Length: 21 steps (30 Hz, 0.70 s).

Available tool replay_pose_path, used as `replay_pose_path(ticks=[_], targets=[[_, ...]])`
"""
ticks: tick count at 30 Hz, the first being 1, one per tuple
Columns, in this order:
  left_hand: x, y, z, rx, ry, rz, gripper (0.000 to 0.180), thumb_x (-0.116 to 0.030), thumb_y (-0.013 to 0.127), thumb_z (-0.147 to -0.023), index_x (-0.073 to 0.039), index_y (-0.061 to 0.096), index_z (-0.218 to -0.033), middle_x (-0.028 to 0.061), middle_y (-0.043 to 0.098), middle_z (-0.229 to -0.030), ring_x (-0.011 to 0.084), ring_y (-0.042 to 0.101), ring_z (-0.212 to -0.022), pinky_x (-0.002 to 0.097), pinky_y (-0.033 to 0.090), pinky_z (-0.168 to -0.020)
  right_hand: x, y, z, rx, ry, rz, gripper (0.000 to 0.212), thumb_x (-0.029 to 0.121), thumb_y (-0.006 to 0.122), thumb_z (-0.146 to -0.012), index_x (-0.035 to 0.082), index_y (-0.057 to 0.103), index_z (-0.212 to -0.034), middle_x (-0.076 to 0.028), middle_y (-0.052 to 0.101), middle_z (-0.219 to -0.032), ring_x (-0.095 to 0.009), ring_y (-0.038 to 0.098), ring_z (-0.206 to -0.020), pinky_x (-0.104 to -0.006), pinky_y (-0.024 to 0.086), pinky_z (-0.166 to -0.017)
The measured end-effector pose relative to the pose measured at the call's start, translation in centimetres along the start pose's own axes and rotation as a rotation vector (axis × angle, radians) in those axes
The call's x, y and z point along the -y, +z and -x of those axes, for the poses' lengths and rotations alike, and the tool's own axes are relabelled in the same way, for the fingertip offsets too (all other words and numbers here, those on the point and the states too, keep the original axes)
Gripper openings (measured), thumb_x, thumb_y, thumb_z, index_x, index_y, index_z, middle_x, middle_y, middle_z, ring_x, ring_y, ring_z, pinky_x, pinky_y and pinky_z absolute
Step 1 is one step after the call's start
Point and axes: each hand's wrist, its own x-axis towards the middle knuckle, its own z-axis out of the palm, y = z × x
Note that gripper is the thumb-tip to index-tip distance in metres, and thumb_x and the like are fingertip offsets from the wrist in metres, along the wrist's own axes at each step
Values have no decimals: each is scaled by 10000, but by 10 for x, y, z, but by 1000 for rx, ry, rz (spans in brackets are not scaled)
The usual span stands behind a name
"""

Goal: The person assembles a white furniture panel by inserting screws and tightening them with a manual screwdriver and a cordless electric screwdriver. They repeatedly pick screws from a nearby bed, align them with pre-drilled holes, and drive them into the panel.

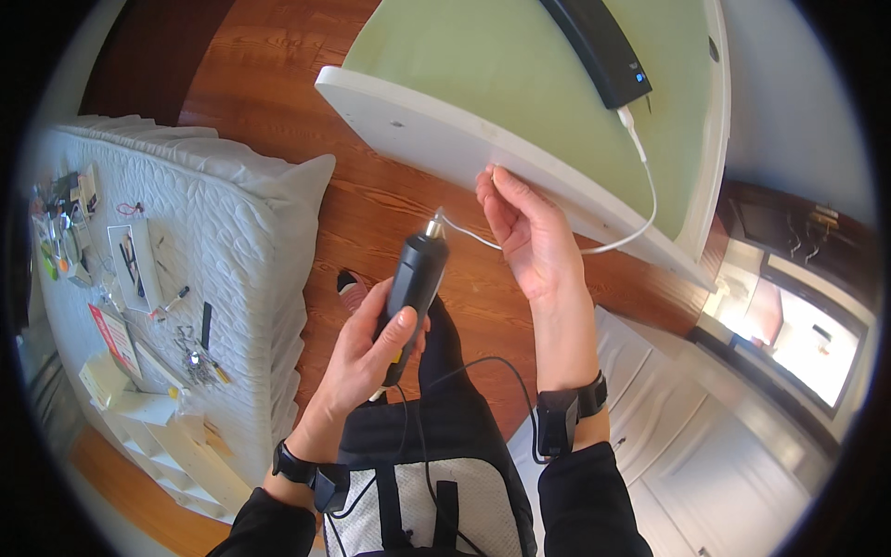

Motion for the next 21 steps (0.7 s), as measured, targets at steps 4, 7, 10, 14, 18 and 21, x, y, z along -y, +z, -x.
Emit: replay_pose_path(ticks=[4,7,10,14,18,21], targets=[[-4,15,-12,104,-72,112,506,-324,537,-990,17,399,-1339,73,580,-901,105,561,-672,247,479,-622,7,2,1,5,24,76,200,115,687,-872,1,659,-1034,-123,649,-1163,-176,642,-1047,-231,558,-839],[-6,25,-18,31,-53,66,487,-284,575,-974,28,437,-1322,40,569,-787,84,544,-608,236,464,-573,10,0,-1,25,53,110,197,131,687,-873,22,668,-1037,-94,660,-1131,-159,642,-1021,-237,546,-818],[-6,31,-24,-18,-35,20,477,-273,596,-963,28,460,-1307,25,558,-728,77,538,-588,237,460,-557,12,-2,-3,28,68,112,225,121,722,-843,31,676,-1044,-85,684,-1069,-146,657,-987,-205,524,-768],[-3,33,-29,-43,-47,-11,479,-286,601,-958,17,466,-1303,37,556,-717,89,545,-598,249,462,-568,13,-4,-5,16,95,123,222,145,728,-841,47,682,-1035,-64,689,-1057,-132,651,-979,-211,500,-780],[-1,33,-30,-54,-20,-63,487,-313,604,-954,12,474,-1293,53,563,-724,112,554,-615,264,463,-591,13,-4,-4,32,94,138,229,159,712,-859,37,666,-1048,-57,656,-1068,-139,627,-968,-246,518,-754],[1,34,-29,-56,-21,-70,493,-325,606,-951,13,479,-1287,61,567,-729,122,556,-625,271,464,-604,13,-3,-3,39,89,137,244,175,720,-854,45,660,-1052,-44,657,-1053,-130,626,-957,-232,499,-715]])
